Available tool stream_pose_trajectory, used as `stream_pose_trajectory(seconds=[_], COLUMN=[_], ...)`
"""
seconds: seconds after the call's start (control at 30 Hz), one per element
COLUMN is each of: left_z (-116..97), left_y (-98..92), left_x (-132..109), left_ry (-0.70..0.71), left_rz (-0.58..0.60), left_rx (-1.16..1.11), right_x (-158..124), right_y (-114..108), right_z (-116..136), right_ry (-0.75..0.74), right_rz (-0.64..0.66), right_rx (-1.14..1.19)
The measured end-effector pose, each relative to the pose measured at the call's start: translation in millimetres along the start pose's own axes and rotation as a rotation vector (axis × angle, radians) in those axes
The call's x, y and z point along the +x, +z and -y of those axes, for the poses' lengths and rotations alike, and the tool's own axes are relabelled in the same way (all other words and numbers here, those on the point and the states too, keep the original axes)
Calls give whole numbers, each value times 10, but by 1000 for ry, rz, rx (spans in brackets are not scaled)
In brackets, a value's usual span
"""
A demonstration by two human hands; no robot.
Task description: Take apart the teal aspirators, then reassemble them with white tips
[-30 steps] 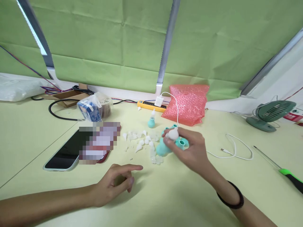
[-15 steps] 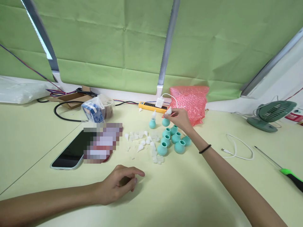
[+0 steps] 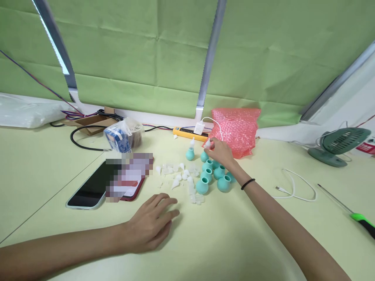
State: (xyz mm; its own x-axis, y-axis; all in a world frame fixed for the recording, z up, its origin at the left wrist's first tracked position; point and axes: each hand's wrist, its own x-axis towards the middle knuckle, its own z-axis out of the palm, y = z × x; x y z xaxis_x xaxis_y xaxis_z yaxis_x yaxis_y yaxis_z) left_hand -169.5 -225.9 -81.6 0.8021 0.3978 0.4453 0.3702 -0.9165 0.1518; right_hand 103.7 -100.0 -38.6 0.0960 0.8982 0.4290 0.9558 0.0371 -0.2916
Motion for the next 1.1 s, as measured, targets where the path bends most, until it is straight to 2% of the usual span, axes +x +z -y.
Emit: stream_pose_trajectory(seconds=[0.07, 0.17, 0.23, 0.27, 0.33, 0.4, 0.47, 0.57, 0.67, 0.83, 0.9, 0.97, 1.1], left_z=[64, 145, 176, 187, 203, 219, 238, 270, 298, 322, 320, 309, 264], left_y=[5, 17, 32, 42, 63, 85, 107, 139, 167, 188, 182, 167, 128], left_x=[20, 58, 74, 76, 71, 59, 45, 28, 22, 22, 25, 37, 74], left_ry=[-30, -119, -145, -144, -120, -94, -69, -44, -35, -65, -74, -113, -307], left_rz=[35, 88, 151, 184, 237, 250, 222, 128, -6, -173, -206, -224, -193], left_rx=[172, 293, 315, 321, 330, 336, 318, 216, 56, -195, -295, -405, -685], right_x=[-6, -32, -101, -161, -342, -594, -882, -1267, -1488, -1554, -1563, -1588, -1655], right_y=[-20, -103, -195, -248, -352, -431, -461, -403, -271, -119, -90, -50, 76], right_z=[8, 42, 106, 155, 279, 418, 539, 625, 596, 506, 508, 533, 608], right_ry=[8, 26, -15, -81, -309, -545, -766, -956, -909, -745, -696, -658, -588], right_rz=[-7, -28, -121, -223, -449, -541, -483, -227, -78, 152, 161, 108, 31], right_rx=[-14, -27, -18, -2, 64, 116, 114, -73, -202, -268, -196, -39, 346])
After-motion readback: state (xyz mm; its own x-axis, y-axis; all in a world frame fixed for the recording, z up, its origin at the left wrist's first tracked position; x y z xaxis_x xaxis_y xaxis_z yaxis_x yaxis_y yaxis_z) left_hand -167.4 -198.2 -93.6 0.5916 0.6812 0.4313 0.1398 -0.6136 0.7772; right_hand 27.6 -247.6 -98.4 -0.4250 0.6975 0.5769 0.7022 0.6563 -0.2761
